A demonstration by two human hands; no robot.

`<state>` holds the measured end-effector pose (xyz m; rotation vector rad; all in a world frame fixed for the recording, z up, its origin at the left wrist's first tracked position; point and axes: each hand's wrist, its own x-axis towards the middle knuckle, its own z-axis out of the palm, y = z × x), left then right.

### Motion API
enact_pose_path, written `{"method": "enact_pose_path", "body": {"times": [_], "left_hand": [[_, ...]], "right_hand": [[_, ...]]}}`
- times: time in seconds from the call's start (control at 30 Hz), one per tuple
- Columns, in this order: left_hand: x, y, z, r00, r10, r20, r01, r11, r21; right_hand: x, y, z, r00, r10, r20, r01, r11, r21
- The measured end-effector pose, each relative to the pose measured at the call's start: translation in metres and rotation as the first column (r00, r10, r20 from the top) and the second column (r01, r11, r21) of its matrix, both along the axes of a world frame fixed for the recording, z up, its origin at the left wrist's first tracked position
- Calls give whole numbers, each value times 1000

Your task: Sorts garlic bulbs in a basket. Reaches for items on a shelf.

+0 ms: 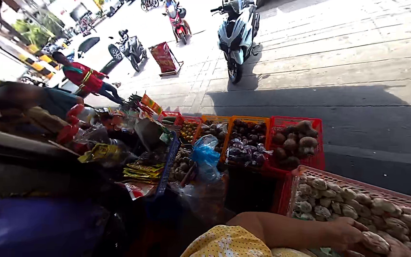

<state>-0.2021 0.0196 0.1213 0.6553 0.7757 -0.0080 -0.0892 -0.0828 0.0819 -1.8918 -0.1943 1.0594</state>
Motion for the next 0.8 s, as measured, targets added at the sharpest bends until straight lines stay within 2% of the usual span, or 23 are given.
{"method": "enact_pose_path", "body": {"times": [0.13, 0.23, 0.37, 0.5, 0.67, 0.73, 0.8], "left_hand": [[-1, 7, 6, 998, 60, 23, -60, 998, -33], [0, 10, 5, 998, 60, 17, -60, 998, -28], [4, 14, -3, 998, 30, -54, -31, 1000, -4], [4, 16, -5, 997, 5, -78, 0, 997, 73], [8, 13, 2, 997, -12, -72, 18, 996, 88], [8, 12, 13, 997, -38, -62, 44, 995, 91], [8, 11, 15, 998, -52, -41, 56, 993, 103]], "right_hand": [[0, 18, 14, 999, -34, 5, 34, 999, -18], [-1, 23, 17, 999, 23, 35, -21, 998, -56], [-3, 20, 7, 969, 107, 222, -66, 980, -187], [-9, 21, 12, 921, 136, 365, -65, 978, -200], [-9, 18, 24, 849, 344, 401, -249, 930, -270], [-28, 25, 57, 853, 347, 389, -242, 925, -294], [-45, 32, 87, 858, 362, 364, -217, 898, -383]]}}
